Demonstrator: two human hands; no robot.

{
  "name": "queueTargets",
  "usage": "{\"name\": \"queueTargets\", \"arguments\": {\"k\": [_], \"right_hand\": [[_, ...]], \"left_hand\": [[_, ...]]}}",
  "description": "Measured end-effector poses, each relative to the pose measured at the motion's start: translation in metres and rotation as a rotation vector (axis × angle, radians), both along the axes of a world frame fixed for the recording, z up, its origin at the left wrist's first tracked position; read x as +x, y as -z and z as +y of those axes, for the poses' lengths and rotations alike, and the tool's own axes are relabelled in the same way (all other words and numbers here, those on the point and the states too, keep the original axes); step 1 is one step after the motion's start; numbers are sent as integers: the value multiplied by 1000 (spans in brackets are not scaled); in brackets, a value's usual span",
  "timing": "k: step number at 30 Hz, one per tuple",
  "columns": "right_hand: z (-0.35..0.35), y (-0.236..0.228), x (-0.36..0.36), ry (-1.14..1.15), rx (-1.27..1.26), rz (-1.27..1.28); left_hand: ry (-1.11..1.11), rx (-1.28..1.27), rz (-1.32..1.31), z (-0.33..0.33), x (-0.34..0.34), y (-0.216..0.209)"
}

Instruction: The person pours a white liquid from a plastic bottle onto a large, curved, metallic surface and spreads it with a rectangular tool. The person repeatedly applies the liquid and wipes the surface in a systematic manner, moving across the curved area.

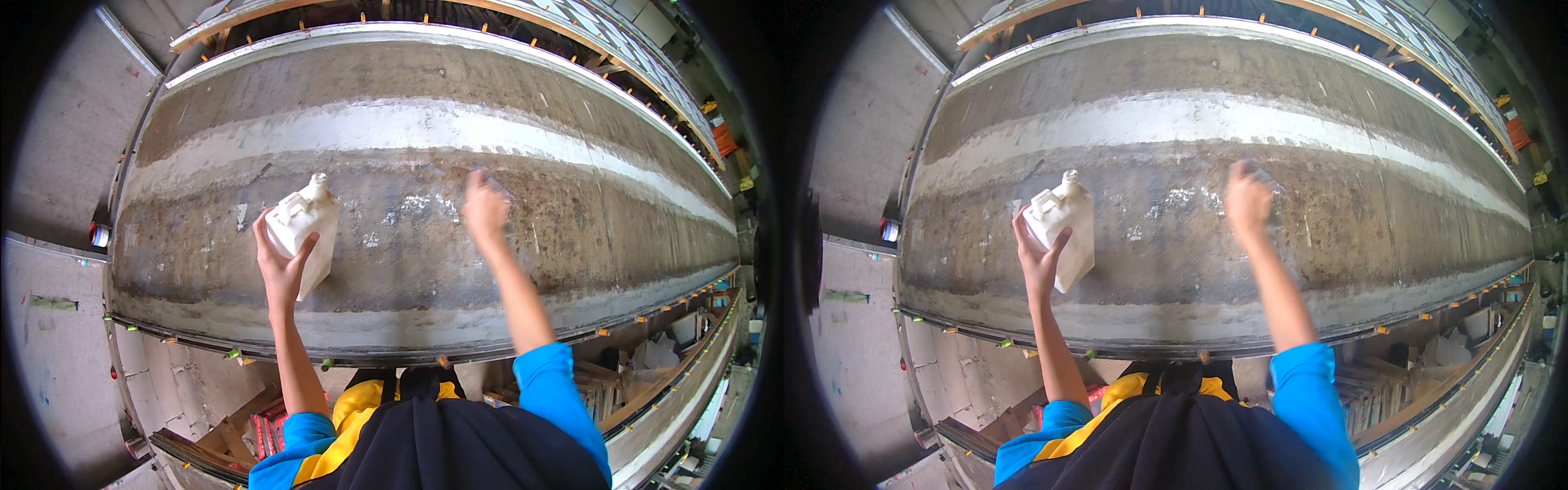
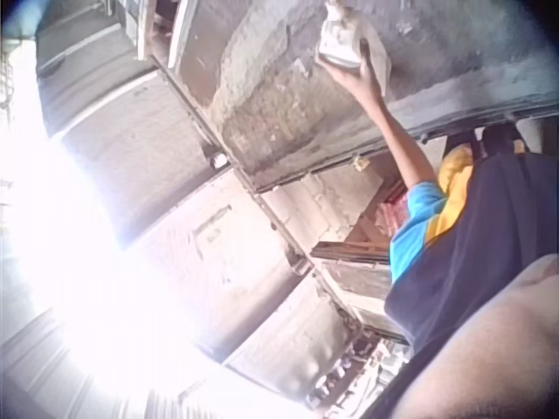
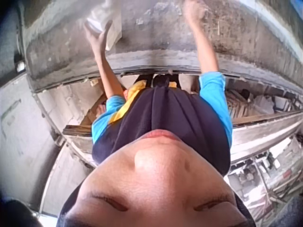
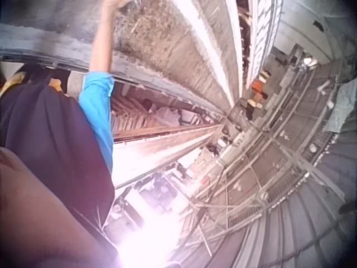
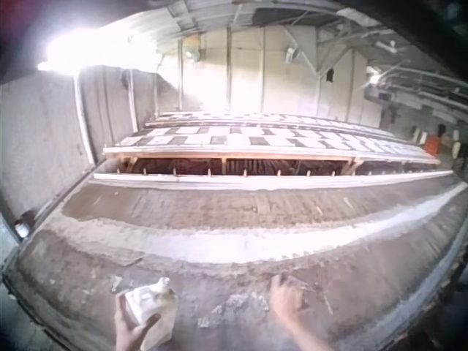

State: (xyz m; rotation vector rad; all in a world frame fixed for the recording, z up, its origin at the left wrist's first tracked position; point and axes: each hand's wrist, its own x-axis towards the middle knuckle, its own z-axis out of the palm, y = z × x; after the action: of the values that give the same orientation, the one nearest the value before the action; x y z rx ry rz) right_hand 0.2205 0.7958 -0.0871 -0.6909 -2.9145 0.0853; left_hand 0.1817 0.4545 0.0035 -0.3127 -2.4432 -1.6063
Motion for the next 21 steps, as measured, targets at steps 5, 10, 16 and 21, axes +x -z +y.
{"name": "queueTargets", "arguments": {"k": [5,10,16,21], "right_hand": [[-14,-35,-20,-145,-354,-9],[50,-31,-48,75,-208,-39],[-19,-24,-73,-321,-182,11],[28,-18,-46,-246,104,1]], "left_hand": [[12,-78,-38,22,-1,-7],[31,-91,-53,53,-5,-17],[-22,-184,-21,61,-9,-4],[39,-426,17,101,-15,-5]]}}
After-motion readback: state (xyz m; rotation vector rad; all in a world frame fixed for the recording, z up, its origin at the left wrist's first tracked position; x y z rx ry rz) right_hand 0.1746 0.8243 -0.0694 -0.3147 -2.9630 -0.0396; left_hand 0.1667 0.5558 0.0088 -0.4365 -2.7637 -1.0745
